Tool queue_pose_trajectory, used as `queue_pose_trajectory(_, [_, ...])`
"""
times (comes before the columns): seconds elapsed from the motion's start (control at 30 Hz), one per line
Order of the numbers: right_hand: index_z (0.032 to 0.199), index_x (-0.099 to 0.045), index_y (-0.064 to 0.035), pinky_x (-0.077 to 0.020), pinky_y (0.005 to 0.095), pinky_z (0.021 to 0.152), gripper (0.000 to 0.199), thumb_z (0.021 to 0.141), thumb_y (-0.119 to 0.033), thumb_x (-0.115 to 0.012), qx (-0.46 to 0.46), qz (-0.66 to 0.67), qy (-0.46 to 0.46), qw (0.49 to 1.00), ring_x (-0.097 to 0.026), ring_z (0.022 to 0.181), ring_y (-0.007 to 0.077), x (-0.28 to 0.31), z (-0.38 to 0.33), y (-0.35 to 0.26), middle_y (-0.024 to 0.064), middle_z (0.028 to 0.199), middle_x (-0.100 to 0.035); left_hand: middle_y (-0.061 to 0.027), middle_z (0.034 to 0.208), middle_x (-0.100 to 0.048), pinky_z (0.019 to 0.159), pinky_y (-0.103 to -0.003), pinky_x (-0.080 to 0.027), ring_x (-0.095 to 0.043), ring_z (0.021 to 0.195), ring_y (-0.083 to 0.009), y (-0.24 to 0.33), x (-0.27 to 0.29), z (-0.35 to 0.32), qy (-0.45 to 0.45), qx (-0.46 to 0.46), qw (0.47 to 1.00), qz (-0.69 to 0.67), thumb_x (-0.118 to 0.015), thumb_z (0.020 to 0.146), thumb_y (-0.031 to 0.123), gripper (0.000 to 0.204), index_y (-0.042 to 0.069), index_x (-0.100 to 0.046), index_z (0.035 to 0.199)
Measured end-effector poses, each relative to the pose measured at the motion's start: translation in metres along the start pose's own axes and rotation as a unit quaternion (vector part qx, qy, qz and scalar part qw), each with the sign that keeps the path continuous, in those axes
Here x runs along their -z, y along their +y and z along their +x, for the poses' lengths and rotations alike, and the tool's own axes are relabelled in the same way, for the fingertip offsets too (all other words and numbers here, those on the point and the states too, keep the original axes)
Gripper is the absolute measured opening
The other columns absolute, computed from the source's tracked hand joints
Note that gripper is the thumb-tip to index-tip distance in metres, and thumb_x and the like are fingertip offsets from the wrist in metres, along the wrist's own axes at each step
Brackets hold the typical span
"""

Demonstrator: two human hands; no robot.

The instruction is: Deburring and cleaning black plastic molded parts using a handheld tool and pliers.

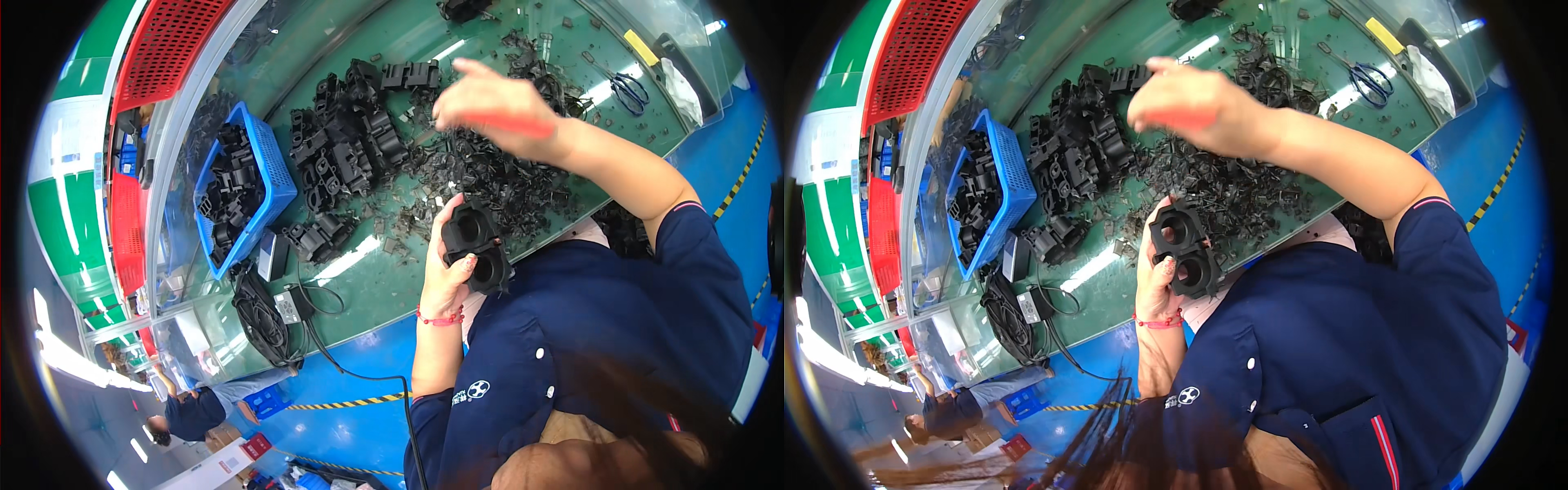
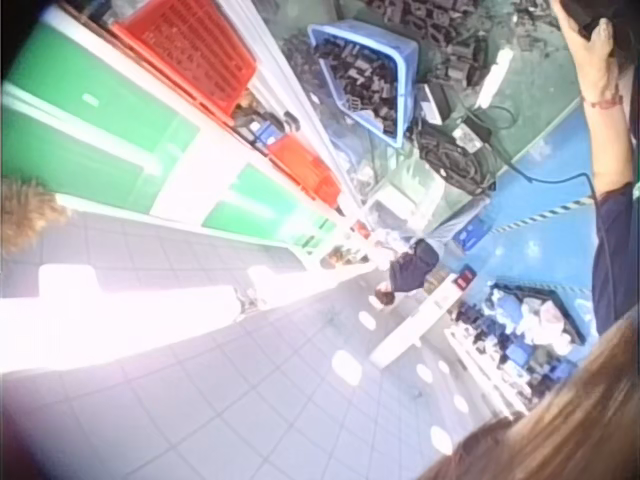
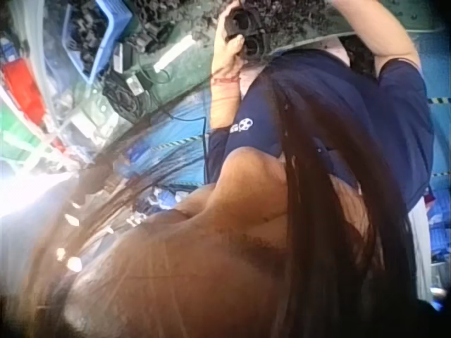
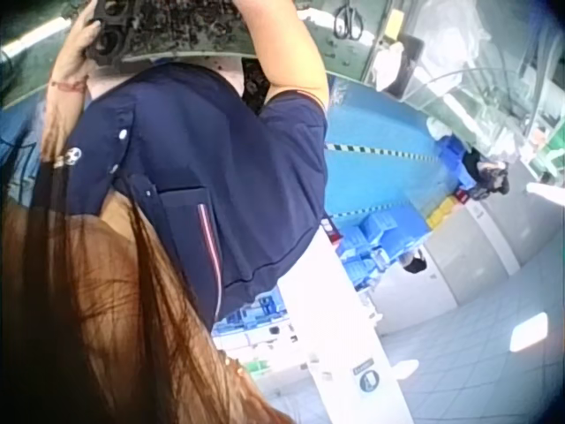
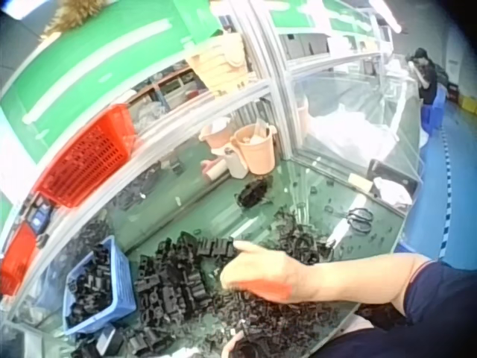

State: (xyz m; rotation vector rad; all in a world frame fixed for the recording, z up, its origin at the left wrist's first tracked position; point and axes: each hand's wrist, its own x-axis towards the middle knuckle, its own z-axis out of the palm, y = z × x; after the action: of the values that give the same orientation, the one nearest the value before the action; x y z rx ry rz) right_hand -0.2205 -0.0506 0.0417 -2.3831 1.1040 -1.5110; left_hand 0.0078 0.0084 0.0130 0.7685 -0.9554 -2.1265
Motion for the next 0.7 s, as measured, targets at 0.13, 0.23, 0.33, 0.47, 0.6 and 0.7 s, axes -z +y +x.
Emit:
queue_pose_trajectory(0.13, [0.09,-0.06,-0.0022,-0.0458,0.0388,0.088,0.01,0.089,-0.004,-0.051,-0.133,0.086,0.168,0.973,-0.063,0.08,0.0152,0.015,0.001,0.023,0.0063,0.082,-0.064,-0.0131,0.11,-0.053,0.075,-0.035,-0.055,-0.059,0.095,-0.0275,0.001,0.002,0.001,0.016,-0.035,0.998,-0.051,-0.078,0.067,0.024,0.088,0.003,-0.028,0.136])
queue_pose_trajectory(0.23, [0.095,-0.057,0.0013,-0.0435,0.0294,0.088,0.018,0.094,-0.013,-0.047,-0.17,0.122,0.267,0.941,-0.063,0.086,0.0152,0.023,-0.002,0.034,0.0083,0.09,-0.064,-0.0142,0.109,-0.054,0.073,-0.033,-0.056,-0.059,0.094,-0.0269,-0.001,0.003,0.002,0.05,-0.06,0.994,-0.072,-0.076,0.068,0.022,0.084,0.005,-0.029,0.136])
queue_pose_trajectory(0.33, [0.095,-0.055,0.003,-0.0513,0.0303,0.076,0.012,0.092,-0.007,-0.049,-0.229,0.135,0.4,0.877,-0.064,0.082,0.0196,0.04,-0.004,0.037,0.0098,0.086,-0.062,-0.014,0.114,-0.053,0.088,-0.033,-0.048,-0.056,0.103,-0.0254,0.001,0.01,-0.001,0.059,-0.041,0.996,-0.044,-0.076,0.067,0.028,0.085,0.006,-0.032,0.135])
queue_pose_trajectory(0.47, [0.092,-0.055,0.0029,-0.0514,0.0306,0.076,0.013,0.093,-0.01,-0.049,-0.186,0.159,0.499,0.831,-0.064,0.08,0.0189,0.062,-0.011,0.054,0.0092,0.087,-0.062,-0.0168,0.12,-0.05,0.093,-0.032,-0.044,-0.054,0.107,-0.0233,-0.002,0.008,0.001,0.084,-0.084,0.988,-0.101,-0.072,0.071,0.038,0.079,0.005,-0.035,0.133])
queue_pose_trajectory(0.6, [0.093,-0.055,0.0013,-0.0501,0.0313,0.08,0.013,0.093,-0.011,-0.05,-0.094,0.165,0.534,0.824,-0.063,0.082,0.019,0.08,-0.013,0.061,0.0079,0.087,-0.062,-0.0184,0.124,-0.048,0.085,-0.03,-0.048,-0.053,0.104,-0.0205,0.002,0.018,0.006,0.145,-0.182,0.973,-0.002,-0.066,0.075,0.045,0.073,0.006,-0.037,0.13])
queue_pose_trajectory(0.7, [0.097,-0.053,-0.0014,-0.0489,0.035,0.087,0.008,0.091,-0.006,-0.05,-0.074,0.144,0.594,0.788,-0.059,0.087,0.0184,0.106,-0.02,0.071,0.007,0.094,-0.058,-0.0158,0.13,-0.044,0.08,-0.029,-0.05,-0.051,0.106,-0.0187,0.006,0.027,0.007,0.193,-0.238,0.951,-0.047,-0.067,0.077,0.04,0.069,0.013,-0.035,0.132])
